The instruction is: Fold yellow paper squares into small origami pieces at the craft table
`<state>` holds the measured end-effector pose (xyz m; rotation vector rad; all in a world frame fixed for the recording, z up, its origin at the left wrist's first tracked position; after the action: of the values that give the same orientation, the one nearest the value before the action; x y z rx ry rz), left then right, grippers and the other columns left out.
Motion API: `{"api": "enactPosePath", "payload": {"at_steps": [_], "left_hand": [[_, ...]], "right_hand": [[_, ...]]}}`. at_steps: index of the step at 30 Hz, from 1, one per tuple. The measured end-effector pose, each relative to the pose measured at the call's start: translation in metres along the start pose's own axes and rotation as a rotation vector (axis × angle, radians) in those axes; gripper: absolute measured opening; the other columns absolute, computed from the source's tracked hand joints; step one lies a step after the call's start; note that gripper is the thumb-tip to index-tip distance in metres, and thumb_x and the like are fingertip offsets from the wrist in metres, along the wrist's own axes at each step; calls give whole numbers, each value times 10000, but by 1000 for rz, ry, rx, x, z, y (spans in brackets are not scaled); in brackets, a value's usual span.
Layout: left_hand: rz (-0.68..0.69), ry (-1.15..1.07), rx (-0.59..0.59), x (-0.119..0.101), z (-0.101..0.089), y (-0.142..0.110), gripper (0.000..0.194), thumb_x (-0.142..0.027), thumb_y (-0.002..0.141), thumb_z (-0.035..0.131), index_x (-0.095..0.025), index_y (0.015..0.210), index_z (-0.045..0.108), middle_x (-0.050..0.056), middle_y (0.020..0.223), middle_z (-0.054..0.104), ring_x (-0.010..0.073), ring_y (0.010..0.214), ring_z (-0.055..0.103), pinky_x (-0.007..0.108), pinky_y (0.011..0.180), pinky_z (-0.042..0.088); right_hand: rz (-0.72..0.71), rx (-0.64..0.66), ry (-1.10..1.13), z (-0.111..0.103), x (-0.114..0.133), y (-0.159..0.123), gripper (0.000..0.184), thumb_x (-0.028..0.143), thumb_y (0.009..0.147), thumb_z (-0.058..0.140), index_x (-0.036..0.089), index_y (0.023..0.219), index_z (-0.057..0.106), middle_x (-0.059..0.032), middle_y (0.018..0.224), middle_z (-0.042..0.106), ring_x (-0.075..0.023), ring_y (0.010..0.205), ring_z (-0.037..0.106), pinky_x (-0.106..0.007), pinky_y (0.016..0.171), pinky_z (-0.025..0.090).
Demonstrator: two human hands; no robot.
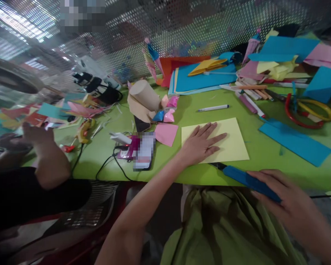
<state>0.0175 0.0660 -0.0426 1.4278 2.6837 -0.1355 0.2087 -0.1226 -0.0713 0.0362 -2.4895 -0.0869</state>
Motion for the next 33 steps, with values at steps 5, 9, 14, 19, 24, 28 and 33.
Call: {"api": "enactPosePath", "payload": {"at_steps": [5,9,14,19,24,28,33], "left_hand": [[0,-8,-3,-1,1,1,606,-593,1120,346,-421,1701,334,14,1833,180,272,1698,181,531,1361,211],[25,-79,49,6,-1,3,612,-577,1131,328,-404,1717,295,17,1837,160,267,1705,143,519,1362,188],[152,-121,86,16,-7,1,589,-528,1136,388,-356,1699,368,26,1828,207,240,1701,163,421,1359,189],[149,-68,18,19,-6,-4,588,-554,1134,369,-367,1692,386,28,1825,227,248,1703,154,421,1366,148],[140,-45,6,16,-6,-6,577,-554,1138,358,-386,1689,384,-5,1826,221,240,1703,148,417,1364,157],[133,-42,9,16,-6,-6,577,-538,1139,369,-379,1694,375,0,1823,232,237,1701,159,413,1362,159],[138,-32,-15,16,-3,-5,572,-539,1141,353,-392,1694,371,-25,1820,240,232,1701,153,420,1361,151]], "right_hand": [[-51,-14,15,6,32,15,406,593,1002,589,471,1382,666,-24,1254,737,-306,1028,781,-491,867,680],[-48,-18,8,10,30,14,423,603,999,574,483,1398,648,-26,1237,739,-309,1007,781,-529,924,674],[-22,4,-22,19,12,8,433,599,992,558,534,1417,610,-34,1287,712,-334,1081,760,-551,920,675],[-32,7,-28,20,8,4,453,578,990,566,563,1442,577,-43,1299,705,-352,1117,750,-587,915,662],[-11,21,-3,27,19,6,439,593,987,558,546,1422,591,-45,1325,698,-363,1116,751,-590,891,661],[1,60,19,40,33,12,444,598,1003,536,517,1438,578,-49,1346,685,-352,1125,747,-570,906,663],[-19,65,4,45,42,15,449,601,1004,547,518,1445,566,-26,1358,683,-347,1154,738,-605,986,634]]}}
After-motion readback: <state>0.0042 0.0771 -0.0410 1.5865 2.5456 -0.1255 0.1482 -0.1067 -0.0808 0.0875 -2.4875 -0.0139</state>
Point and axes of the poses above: each hand's wrist, its own y-axis towards the middle knuckle, its own z-axis out of the palm, x = y × z, the point moved 9 cm from there along y, towards the middle knuckle
